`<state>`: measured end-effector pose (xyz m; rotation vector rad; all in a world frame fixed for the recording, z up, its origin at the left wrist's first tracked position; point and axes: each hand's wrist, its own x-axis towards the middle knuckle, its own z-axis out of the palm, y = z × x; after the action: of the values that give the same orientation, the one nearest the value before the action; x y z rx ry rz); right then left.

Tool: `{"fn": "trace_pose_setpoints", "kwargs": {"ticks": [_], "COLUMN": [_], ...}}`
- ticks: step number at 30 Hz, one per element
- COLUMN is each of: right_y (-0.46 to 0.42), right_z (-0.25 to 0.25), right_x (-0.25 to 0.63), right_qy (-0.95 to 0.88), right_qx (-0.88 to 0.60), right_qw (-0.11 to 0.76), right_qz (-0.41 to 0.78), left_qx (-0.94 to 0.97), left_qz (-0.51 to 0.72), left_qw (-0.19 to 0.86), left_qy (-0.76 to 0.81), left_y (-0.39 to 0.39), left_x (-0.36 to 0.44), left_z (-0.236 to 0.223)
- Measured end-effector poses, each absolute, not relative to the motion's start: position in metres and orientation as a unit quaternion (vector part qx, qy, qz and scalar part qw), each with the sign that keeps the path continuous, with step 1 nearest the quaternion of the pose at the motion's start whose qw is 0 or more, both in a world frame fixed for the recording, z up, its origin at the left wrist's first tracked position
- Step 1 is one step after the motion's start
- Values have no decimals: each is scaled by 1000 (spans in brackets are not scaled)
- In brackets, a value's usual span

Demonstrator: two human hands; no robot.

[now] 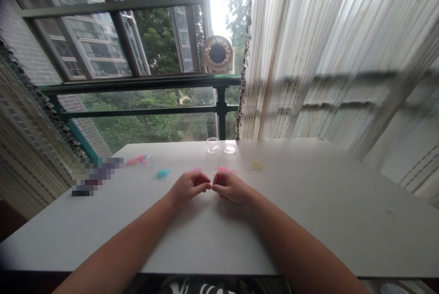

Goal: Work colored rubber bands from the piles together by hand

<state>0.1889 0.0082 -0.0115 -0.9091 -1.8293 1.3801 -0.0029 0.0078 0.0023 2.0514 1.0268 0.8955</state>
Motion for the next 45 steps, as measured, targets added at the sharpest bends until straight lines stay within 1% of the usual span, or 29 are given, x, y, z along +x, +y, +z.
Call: {"fn": "trace_pose_setpoints", "kwargs": {"ticks": [3, 7, 14, 20, 27, 32, 45], "right_y": [8, 8, 6, 7, 4, 4, 8], "right_z": [-12, -12, -9, -10, -6, -6, -9], "right_x": [188, 188, 188, 189, 189, 188, 190], "right_qy": [-698, -696, -701, -696, -694, -692, -707], "right_qx": [-343, -337, -345, -340, -349, -349, -340], "right_qw": [337, 337, 324, 332, 351, 362, 350], "right_qz": [531, 537, 533, 538, 524, 519, 512], "left_qx": [787, 795, 800, 809, 808, 808, 808], "left_qz": [332, 315, 315, 321, 306, 308, 319], "left_qw": [352, 351, 325, 287, 301, 290, 269], "left_qy": [383, 380, 393, 400, 404, 411, 416], "left_y": [7, 4, 5, 6, 5, 7, 8], "left_x": [0, 1, -1, -2, -3, -4, -6], "left_z": [-1, -1, -2, -2, -1, -1, 1]}}
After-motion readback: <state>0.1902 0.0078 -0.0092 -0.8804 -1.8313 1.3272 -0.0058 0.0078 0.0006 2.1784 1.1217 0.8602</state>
